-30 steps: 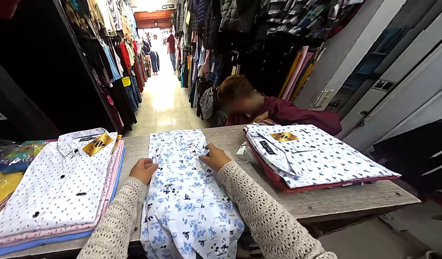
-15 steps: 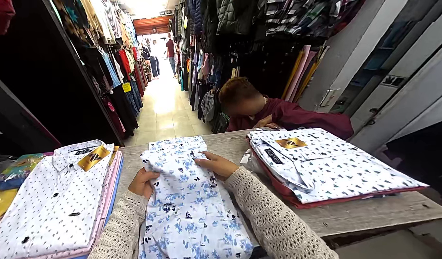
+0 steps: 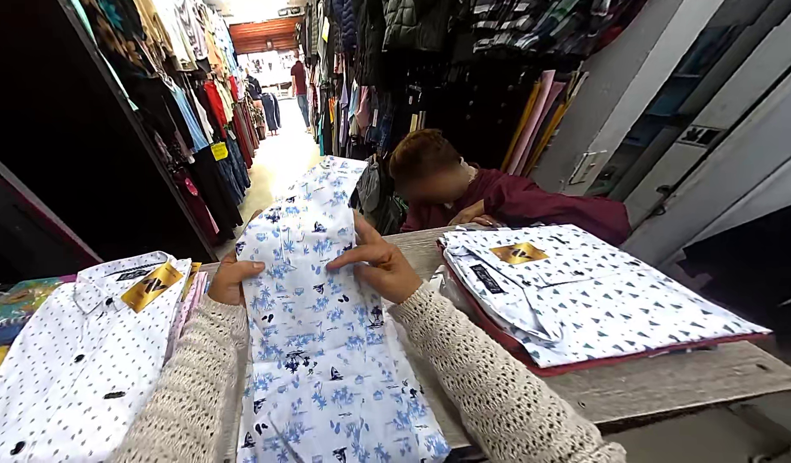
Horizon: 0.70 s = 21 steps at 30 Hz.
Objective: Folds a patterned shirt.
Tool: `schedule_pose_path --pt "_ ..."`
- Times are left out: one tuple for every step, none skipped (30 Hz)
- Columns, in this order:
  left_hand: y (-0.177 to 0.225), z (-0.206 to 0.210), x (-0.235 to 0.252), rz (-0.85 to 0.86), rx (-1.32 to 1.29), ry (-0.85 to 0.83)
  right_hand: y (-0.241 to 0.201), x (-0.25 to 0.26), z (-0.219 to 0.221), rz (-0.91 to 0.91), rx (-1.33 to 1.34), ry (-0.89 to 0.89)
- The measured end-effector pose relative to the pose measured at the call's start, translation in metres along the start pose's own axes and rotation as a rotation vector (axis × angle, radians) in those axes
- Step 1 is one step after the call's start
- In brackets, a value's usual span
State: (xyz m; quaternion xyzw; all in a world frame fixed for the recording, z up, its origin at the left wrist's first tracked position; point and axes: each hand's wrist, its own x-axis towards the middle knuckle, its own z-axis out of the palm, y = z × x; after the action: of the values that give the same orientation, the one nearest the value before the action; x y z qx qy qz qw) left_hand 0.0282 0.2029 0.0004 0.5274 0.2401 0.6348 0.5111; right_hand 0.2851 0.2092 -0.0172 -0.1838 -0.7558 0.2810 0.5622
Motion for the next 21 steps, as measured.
schedule_pose_path --pt "-0.005 0.0 0.003 -0.048 0.108 0.058 0.006 -0.002 0.0 0.065 -0.117 -0.01" --pt "-0.011 -0.005 0.008 -0.147 0.266 0.112 0.01 -0.004 0.001 0.184 -0.239 -0.03" --pt "-0.02 -0.012 0.013 -0.271 0.444 0.191 0.013 -0.006 0.0 0.346 -0.338 -0.067" --pt "-0.029 -0.021 0.015 -0.385 0.605 0.261 0.014 -0.008 -0.002 0.524 -0.41 -0.117" --pt "-0.036 -0.029 0.011 -0.472 0.706 0.297 0.015 -0.013 -0.005 0.651 -0.462 -0.162" --pt "-0.038 -0.033 0.004 -0.532 0.742 0.3 0.014 -0.019 -0.009 0.7 -0.483 -0.193" --pt "-0.034 -0.035 -0.007 -0.565 0.77 0.279 0.007 -0.026 -0.013 0.696 -0.49 -0.224" --pt "-0.029 -0.036 -0.019 -0.577 0.813 0.245 -0.002 -0.034 -0.018 0.663 -0.493 -0.249" --pt "-0.024 -0.035 -0.033 -0.592 0.854 0.201 -0.012 -0.045 -0.022 0.615 -0.484 -0.247" --pt "-0.022 -0.036 -0.045 -0.617 0.891 0.153 -0.022 -0.056 -0.023 0.56 -0.474 -0.229" --pt "-0.025 -0.039 -0.054 -0.649 0.932 0.102 -0.031 -0.067 -0.022 0.503 -0.472 -0.216" --pt "-0.027 -0.04 -0.062 -0.673 0.965 0.056 -0.038 -0.078 -0.019 0.448 -0.473 -0.208" --pt "-0.028 -0.04 -0.068 -0.67 0.981 0.03 -0.045 -0.088 -0.013 0.429 -0.452 -0.211" --pt "-0.027 -0.037 -0.072 -0.644 0.97 0.027 -0.05 -0.098 -0.006 0.436 -0.414 -0.227" --pt "-0.022 -0.031 -0.076 -0.591 0.922 0.055 -0.052 -0.107 0.002 0.458 -0.367 -0.251" --pt "-0.017 -0.026 -0.08 -0.503 0.844 0.106 -0.053 -0.116 0.01 0.469 -0.333 -0.266" --pt "-0.011 -0.022 -0.084 -0.408 0.745 0.157 -0.053 -0.123 0.018 0.479 -0.32 -0.285" --pt "-0.005 -0.021 -0.089 -0.311 0.631 0.206 -0.052 -0.129 0.024 0.486 -0.324 -0.303" --pt "0.003 -0.021 -0.094 -0.22 0.516 0.27 -0.05 -0.136 0.028 0.48 -0.337 -0.309" --pt "0.013 -0.024 -0.1 -0.134 0.407 0.333 -0.046 -0.142 0.03 0.454 -0.355 -0.296" --pt "0.025 -0.032 -0.108 -0.05 0.319 0.388 -0.044 -0.146 0.03 0.431 -0.375 -0.274"
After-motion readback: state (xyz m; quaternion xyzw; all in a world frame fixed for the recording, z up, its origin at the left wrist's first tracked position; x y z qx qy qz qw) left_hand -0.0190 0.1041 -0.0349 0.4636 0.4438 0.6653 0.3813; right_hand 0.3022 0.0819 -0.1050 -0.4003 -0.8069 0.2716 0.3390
